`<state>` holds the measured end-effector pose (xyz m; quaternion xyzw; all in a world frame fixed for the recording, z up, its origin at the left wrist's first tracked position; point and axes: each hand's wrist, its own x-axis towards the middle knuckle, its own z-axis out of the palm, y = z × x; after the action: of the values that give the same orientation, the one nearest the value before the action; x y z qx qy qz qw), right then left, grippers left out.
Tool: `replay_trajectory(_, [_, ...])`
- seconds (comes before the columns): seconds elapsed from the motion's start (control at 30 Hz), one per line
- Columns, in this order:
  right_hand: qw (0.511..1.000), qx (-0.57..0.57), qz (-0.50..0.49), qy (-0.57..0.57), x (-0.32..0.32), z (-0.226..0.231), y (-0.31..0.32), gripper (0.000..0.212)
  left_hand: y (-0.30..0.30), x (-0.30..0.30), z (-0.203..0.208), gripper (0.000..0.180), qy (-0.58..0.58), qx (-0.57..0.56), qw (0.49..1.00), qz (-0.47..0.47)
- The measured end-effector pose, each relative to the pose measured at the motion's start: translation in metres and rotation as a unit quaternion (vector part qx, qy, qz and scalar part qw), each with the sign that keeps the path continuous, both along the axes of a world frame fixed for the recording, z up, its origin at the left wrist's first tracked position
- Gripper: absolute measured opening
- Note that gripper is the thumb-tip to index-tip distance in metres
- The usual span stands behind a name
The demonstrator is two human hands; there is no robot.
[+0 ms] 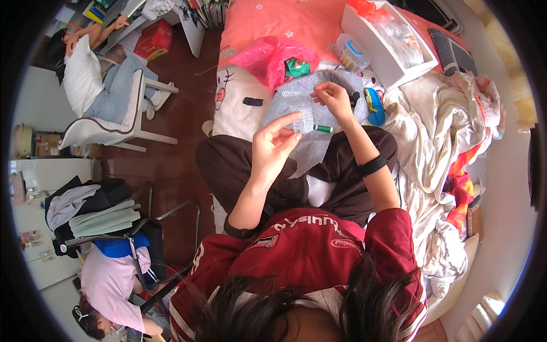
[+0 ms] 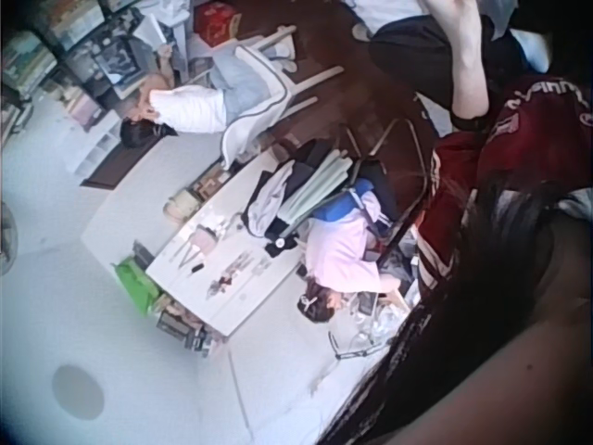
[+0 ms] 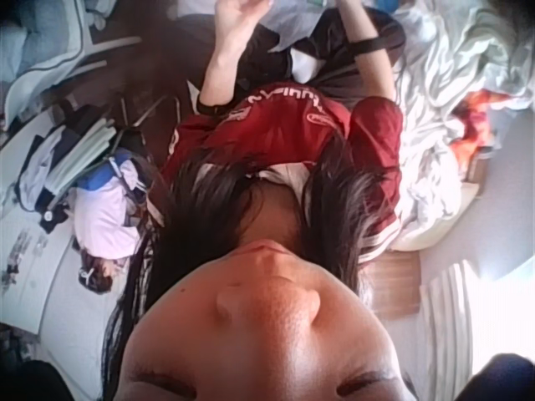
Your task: The person is sewing a small piece of grey fabric while sitting on a bed.
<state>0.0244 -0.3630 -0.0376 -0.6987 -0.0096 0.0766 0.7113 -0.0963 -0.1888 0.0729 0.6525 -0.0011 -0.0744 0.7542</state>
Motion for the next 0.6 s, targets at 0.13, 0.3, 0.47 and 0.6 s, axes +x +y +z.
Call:
replay_trajectory(0.13, [0.998,0.044,-0.015,0.042,-0.014,0.018,0.006,0.018,-0.005,0.002,-0.001,0.037,-0.029,0.01,0.999,0.022])
replay_trajectory(0.3, [0.996,-0.015,-0.021,-0.082,-0.036,0.024,0.005,0.026,-0.007,0.001,0.004,0.037,-0.057,0.05,0.997,0.009])
replay_trajectory(0.47, [0.996,0.014,-0.075,-0.05,-0.064,0.062,0.014,0.014,-0.012,-0.005,0.014,0.034,-0.067,0.03,0.997,0.017])
replay_trajectory(0.6, [0.986,-0.096,-0.044,-0.128,-0.083,0.078,0.011,0.008,-0.012,-0.008,0.02,0.033,-0.121,0.059,0.991,-0.015])
